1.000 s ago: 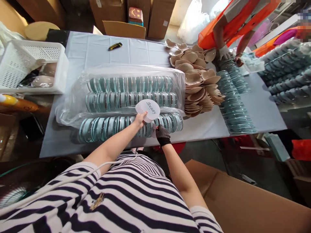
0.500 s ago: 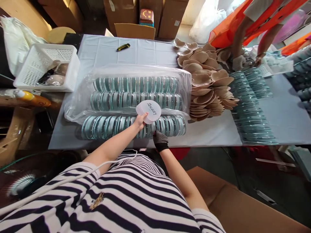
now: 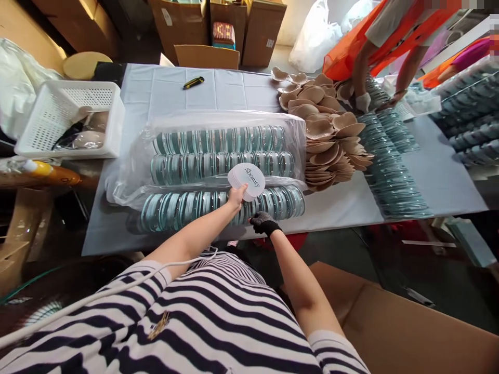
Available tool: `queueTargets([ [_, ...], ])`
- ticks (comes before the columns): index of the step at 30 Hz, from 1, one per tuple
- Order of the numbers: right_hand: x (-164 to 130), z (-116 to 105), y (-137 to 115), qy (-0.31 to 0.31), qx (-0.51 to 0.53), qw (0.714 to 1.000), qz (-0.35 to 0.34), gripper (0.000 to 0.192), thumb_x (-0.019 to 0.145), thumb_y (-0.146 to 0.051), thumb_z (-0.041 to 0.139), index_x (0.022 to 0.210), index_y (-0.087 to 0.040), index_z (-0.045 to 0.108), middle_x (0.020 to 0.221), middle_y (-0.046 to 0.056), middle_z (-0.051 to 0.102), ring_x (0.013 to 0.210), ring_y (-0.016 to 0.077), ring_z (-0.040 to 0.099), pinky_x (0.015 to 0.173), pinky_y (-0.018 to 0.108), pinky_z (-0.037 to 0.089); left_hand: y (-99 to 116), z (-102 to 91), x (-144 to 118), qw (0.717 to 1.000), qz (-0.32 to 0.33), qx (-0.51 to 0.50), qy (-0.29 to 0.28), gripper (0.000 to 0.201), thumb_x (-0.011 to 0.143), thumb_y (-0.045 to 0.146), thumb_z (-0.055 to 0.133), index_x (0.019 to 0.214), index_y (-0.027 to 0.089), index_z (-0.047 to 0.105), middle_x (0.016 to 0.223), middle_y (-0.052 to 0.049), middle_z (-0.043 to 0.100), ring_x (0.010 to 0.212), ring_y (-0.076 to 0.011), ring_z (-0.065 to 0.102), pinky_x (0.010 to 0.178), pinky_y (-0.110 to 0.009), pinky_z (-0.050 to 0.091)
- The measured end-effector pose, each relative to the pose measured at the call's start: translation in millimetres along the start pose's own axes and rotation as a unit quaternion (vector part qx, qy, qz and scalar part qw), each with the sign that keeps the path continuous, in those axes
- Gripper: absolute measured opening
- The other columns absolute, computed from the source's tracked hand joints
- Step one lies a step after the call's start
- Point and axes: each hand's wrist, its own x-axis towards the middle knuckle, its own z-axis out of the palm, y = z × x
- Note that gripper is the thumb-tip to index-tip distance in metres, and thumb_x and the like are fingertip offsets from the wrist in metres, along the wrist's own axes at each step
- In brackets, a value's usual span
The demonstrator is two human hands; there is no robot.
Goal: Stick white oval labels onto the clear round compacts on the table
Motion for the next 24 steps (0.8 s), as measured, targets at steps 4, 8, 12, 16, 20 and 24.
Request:
queueTargets([
  [4,-6,-25,-16,0.243,-0.02,0.969,-0.041,0.035,0.09,-0.038,0.055,0.115,-0.015,0.064,0.1,0.013,0.071,0.094,0.0235,0.067,0.086,0.033,0.051,14,-6.6,-12,0.998,-0.029,-0.002,-0.058,0.034,0.072,0.012,0.078,0.104,0.01,0.07,0.106,-0.013,0.075,0.101,-0.0249,0.07,0.097,-0.041,0.054],
  [8,-13,-30,-38,0.394,-0.027,0.908,-0.141,0.061,0.09,-0.039,0.048,0.142,-0.007,0.045,0.143,0.021,0.05,0.131,0.0277,0.048,0.109,0.041,0.04,27,-28.4,-29,0.988,-0.04,0.058,-0.136,0.037,0.065,0.018,0.083,0.1,0.01,0.071,0.101,-0.013,0.075,0.095,-0.0265,0.07,0.094,-0.043,0.054],
  [12,-12,-1,-63,0.392,-0.051,0.895,-0.206,0.055,0.087,-0.034,0.048,0.136,-0.011,0.053,0.139,0.017,0.055,0.128,0.0278,0.051,0.108,0.042,0.04,34,-44.2,-37,0.987,-0.022,0.101,-0.124,0.039,0.063,0.02,0.085,0.1,0.011,0.072,0.102,-0.014,0.075,0.101,-0.0294,0.068,0.095,-0.044,0.052],
  [16,-20,11,-56,0.41,0.107,0.902,-0.08,0.051,0.088,-0.031,0.04,0.131,-0.009,0.058,0.117,0.017,0.068,0.104,0.0242,0.064,0.088,0.035,0.052,37,-45.2,-33,0.981,-0.035,0.109,-0.158,0.045,0.062,0.022,0.087,0.103,0.011,0.071,0.105,-0.015,0.074,0.103,-0.0309,0.068,0.095,-0.046,0.053],
  [20,-62,22,-4,0.423,0.081,0.902,-0.034,0.049,0.089,-0.041,0.044,0.121,-0.011,0.066,0.107,0.016,0.072,0.097,0.0255,0.067,0.077,0.031,0.052,48,-41.3,-17,0.992,-0.032,0.052,-0.11,0.037,0.072,0.017,0.08,0.107,0.012,0.069,0.101,-0.012,0.075,0.097,-0.0252,0.071,0.095,-0.043,0.055],
  [24,-91,56,26,0.293,-0.132,0.947,-0.024,0.037,0.089,-0.034,0.048,0.116,-0.018,0.069,0.101,0.012,0.074,0.09,0.0235,0.069,0.075,0.027,0.048,57,-42.5,2,0.995,-0.06,-0.011,-0.079,0.031,0.08,0.008,0.071,0.111,0.012,0.068,0.098,-0.009,0.076,0.09,-0.0189,0.072,0.096,-0.038,0.056],
])
